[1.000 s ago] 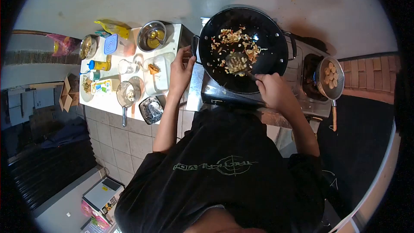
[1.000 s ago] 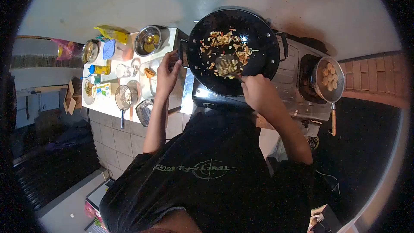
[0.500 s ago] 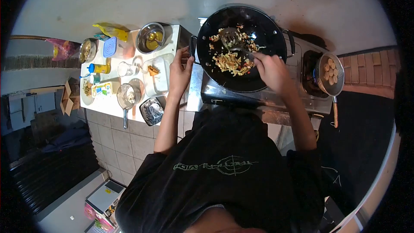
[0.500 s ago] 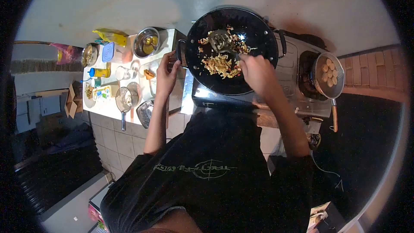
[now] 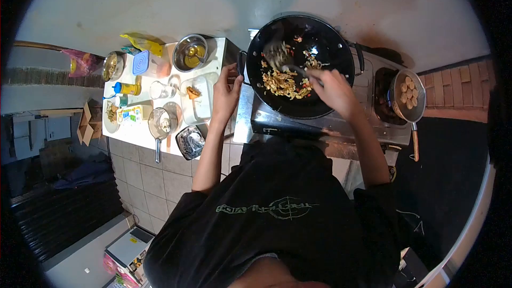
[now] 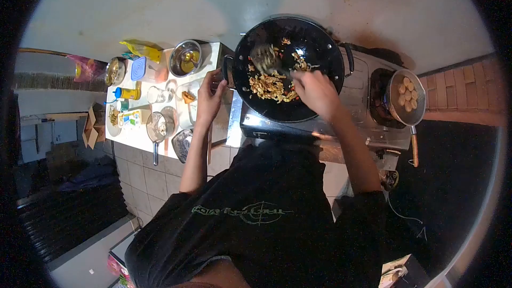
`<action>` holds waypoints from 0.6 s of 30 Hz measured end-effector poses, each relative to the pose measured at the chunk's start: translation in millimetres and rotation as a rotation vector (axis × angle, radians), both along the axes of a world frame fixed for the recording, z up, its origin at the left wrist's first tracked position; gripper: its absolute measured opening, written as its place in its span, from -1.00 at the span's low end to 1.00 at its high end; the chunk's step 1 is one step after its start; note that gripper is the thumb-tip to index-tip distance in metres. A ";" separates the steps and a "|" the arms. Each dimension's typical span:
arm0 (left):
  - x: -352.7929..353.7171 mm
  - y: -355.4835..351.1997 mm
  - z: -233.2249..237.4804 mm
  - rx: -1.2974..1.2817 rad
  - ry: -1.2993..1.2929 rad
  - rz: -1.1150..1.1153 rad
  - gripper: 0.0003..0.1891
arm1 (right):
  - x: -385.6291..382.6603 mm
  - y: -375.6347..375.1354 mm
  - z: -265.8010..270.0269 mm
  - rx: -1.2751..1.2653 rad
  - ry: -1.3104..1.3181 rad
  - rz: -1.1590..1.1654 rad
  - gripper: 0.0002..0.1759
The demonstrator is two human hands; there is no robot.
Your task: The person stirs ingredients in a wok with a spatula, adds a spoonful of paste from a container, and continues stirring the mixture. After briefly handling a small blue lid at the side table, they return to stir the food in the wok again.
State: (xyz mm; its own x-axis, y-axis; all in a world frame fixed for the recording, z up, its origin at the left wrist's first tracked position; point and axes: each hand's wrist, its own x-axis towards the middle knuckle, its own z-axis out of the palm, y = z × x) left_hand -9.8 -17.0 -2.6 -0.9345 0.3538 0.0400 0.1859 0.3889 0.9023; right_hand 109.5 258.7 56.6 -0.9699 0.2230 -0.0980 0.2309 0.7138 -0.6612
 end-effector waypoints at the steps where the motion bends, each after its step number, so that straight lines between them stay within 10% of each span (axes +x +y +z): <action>1: -1.3 -0.1 0.1 0.011 -0.005 -0.002 -0.64 | 8.4 1.1 2.7 0.066 0.002 0.070 -0.69; 18: 2.0 -0.3 3.6 0.003 -0.018 0.001 -0.64 | -7.4 46.5 35.0 0.167 0.100 0.119 -0.75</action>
